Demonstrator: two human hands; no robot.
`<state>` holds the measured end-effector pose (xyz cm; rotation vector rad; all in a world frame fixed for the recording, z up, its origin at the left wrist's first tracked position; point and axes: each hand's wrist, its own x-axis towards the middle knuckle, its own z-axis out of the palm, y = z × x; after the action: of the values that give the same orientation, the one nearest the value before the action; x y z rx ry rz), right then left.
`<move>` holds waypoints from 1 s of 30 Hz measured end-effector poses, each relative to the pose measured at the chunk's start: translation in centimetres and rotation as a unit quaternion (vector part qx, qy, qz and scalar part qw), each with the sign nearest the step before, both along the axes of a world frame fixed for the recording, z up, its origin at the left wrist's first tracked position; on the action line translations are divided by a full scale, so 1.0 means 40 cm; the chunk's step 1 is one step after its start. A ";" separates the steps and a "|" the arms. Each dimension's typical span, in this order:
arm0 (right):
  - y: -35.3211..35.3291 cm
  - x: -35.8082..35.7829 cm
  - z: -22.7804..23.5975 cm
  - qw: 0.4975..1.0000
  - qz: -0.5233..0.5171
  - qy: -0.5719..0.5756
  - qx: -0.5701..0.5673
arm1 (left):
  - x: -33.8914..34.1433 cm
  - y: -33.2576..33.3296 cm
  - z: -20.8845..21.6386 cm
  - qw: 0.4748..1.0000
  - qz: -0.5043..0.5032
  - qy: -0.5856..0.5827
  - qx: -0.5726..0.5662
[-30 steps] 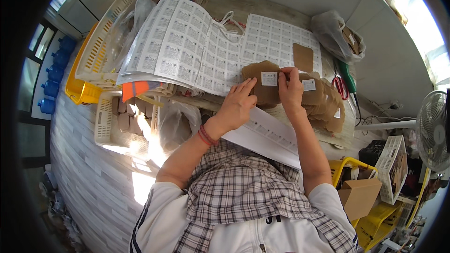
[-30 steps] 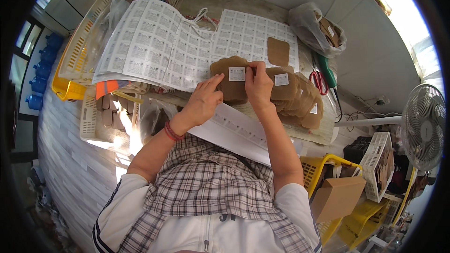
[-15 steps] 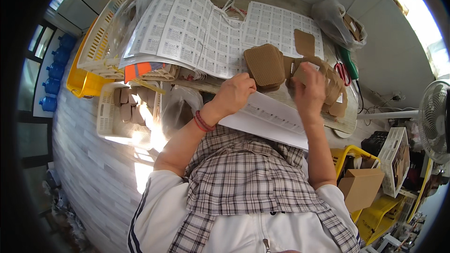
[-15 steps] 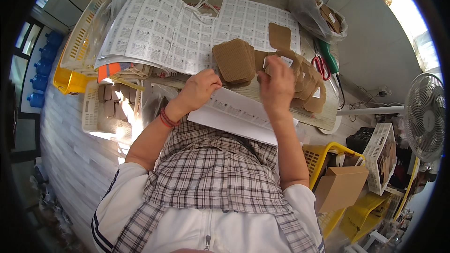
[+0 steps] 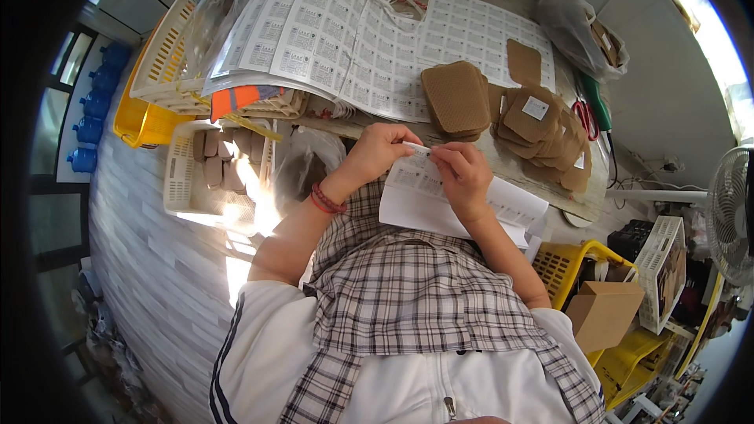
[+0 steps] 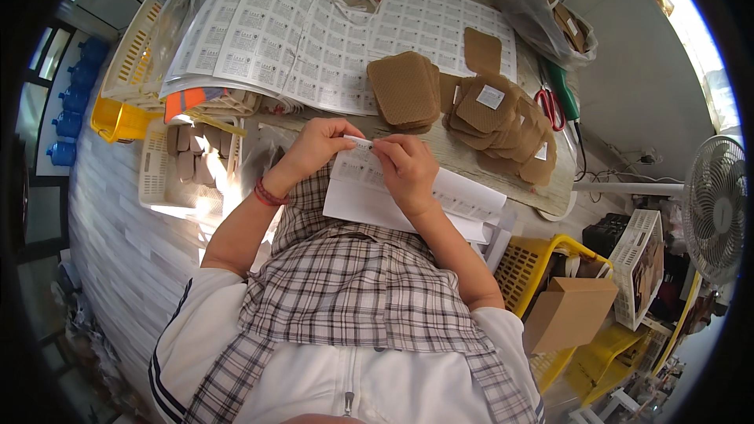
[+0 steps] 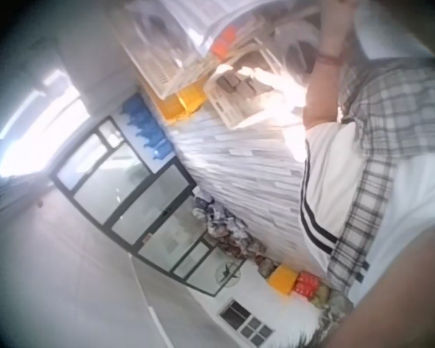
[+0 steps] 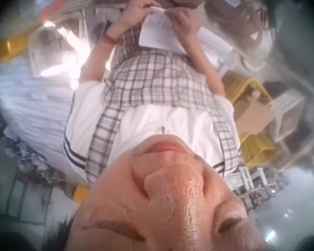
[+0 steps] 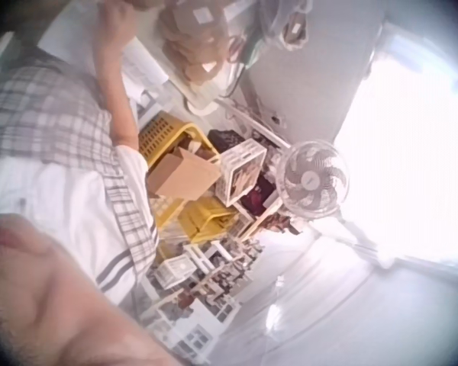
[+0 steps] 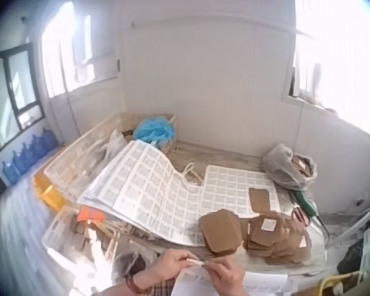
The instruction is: The person repeatedly peels small white labels from a sheet and sticks them onto small brown pouches on a cluttered workbench. They handle the pouches one at a time, placing labeled pouches into a plastic bag and stacking others on the table.
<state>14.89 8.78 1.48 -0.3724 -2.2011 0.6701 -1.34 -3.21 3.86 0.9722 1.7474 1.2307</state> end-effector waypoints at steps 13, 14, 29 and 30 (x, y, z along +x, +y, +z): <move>0.001 -0.008 -0.027 0.992 0.117 0.040 -0.030 | -0.045 0.005 -0.016 0.980 -0.044 -0.185 -0.053; 0.004 -0.007 -0.030 0.991 0.124 0.032 -0.034 | -0.050 0.009 -0.009 0.971 -0.036 -0.227 -0.069; 0.002 0.032 0.027 0.970 0.227 -0.043 0.081 | -0.010 0.073 -0.045 0.947 -0.124 0.275 -0.113; 0.018 0.035 0.040 0.975 0.213 -0.039 0.056 | -0.003 0.068 -0.048 0.947 -0.101 0.287 -0.104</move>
<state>16.30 9.48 3.08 0.1415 -2.4050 0.7623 -1.45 -0.50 1.95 1.4371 2.0953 0.6450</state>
